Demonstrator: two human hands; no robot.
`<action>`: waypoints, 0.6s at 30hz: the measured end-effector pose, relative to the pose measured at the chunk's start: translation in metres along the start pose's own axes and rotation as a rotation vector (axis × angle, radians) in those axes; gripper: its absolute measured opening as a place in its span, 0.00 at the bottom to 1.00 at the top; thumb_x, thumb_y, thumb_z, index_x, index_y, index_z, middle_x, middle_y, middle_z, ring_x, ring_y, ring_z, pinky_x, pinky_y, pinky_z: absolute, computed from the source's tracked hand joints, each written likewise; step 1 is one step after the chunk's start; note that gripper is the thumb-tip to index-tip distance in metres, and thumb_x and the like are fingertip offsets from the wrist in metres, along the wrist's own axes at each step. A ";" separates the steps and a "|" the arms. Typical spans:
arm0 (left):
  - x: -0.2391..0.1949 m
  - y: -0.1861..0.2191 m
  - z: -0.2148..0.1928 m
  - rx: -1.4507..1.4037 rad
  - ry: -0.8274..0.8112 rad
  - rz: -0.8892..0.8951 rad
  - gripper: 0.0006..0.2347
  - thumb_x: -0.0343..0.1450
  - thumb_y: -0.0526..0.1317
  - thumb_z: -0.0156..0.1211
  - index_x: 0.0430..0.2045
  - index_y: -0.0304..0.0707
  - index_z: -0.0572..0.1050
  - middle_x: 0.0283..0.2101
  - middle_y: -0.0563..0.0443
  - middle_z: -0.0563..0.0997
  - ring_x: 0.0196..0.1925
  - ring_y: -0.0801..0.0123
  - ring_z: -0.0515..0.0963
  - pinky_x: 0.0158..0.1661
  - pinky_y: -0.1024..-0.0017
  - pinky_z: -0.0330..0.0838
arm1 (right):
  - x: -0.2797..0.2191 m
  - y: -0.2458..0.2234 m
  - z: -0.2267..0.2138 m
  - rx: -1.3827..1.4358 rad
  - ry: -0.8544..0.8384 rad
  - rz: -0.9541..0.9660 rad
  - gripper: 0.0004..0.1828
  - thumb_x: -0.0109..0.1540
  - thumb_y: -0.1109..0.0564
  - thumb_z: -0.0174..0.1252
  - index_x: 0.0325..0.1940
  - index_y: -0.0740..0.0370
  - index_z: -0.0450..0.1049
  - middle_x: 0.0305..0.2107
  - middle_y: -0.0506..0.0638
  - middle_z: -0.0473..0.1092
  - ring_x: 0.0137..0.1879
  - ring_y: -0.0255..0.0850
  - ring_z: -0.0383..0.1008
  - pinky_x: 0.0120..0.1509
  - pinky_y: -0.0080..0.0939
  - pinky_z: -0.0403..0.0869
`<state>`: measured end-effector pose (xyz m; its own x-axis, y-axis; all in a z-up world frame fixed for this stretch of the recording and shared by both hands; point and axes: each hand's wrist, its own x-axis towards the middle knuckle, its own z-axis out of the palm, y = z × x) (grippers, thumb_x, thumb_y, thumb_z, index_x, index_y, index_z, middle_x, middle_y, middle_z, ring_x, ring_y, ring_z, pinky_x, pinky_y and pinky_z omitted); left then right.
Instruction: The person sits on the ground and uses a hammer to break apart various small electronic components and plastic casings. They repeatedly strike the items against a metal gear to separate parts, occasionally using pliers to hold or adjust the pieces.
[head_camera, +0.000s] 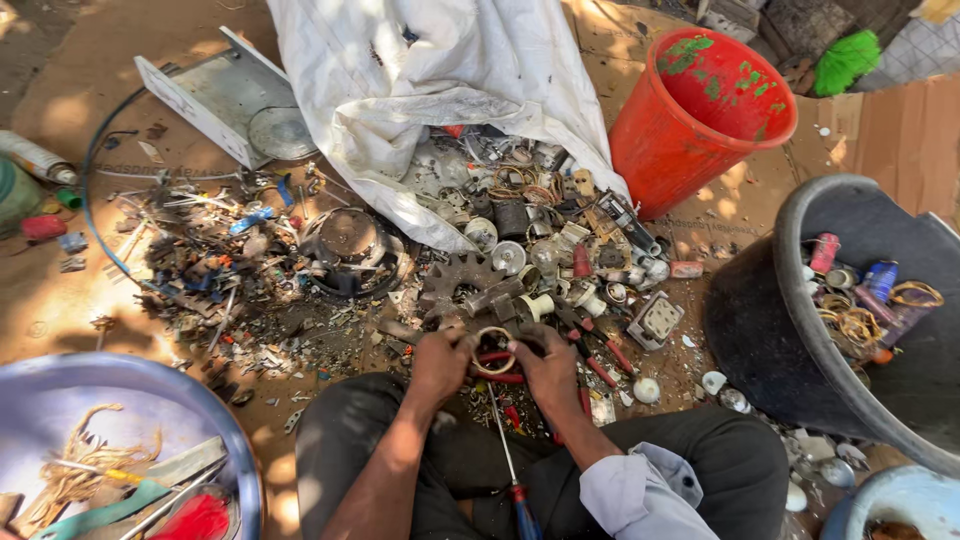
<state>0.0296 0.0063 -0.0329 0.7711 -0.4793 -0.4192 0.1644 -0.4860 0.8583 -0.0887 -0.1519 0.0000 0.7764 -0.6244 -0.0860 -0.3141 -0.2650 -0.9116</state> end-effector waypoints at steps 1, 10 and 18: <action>0.006 -0.003 -0.006 0.030 0.041 -0.097 0.14 0.74 0.44 0.59 0.49 0.35 0.80 0.33 0.39 0.84 0.32 0.54 0.85 0.37 0.55 0.76 | 0.002 0.006 -0.003 -0.113 0.033 -0.024 0.21 0.59 0.55 0.67 0.53 0.69 0.76 0.46 0.60 0.79 0.52 0.47 0.80 0.59 0.42 0.75; 0.034 -0.024 -0.008 -0.001 0.471 -0.234 0.13 0.70 0.44 0.60 0.38 0.33 0.84 0.33 0.36 0.85 0.33 0.49 0.86 0.43 0.57 0.78 | 0.038 0.048 -0.003 0.304 -0.469 0.691 0.23 0.64 0.42 0.62 0.45 0.65 0.69 0.22 0.52 0.69 0.23 0.44 0.69 0.25 0.45 0.69; 0.032 -0.017 -0.011 -0.039 0.376 -0.341 0.14 0.66 0.45 0.63 0.33 0.30 0.84 0.31 0.33 0.86 0.34 0.49 0.87 0.44 0.59 0.79 | -0.004 -0.014 -0.009 -0.205 -0.250 0.033 0.16 0.66 0.47 0.59 0.44 0.63 0.73 0.17 0.51 0.71 0.20 0.35 0.69 0.22 0.38 0.67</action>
<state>0.0585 0.0077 -0.0580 0.8363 0.0012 -0.5482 0.4626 -0.5382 0.7045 -0.0925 -0.1519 0.0167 0.8663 -0.4416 -0.2336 -0.4250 -0.4057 -0.8091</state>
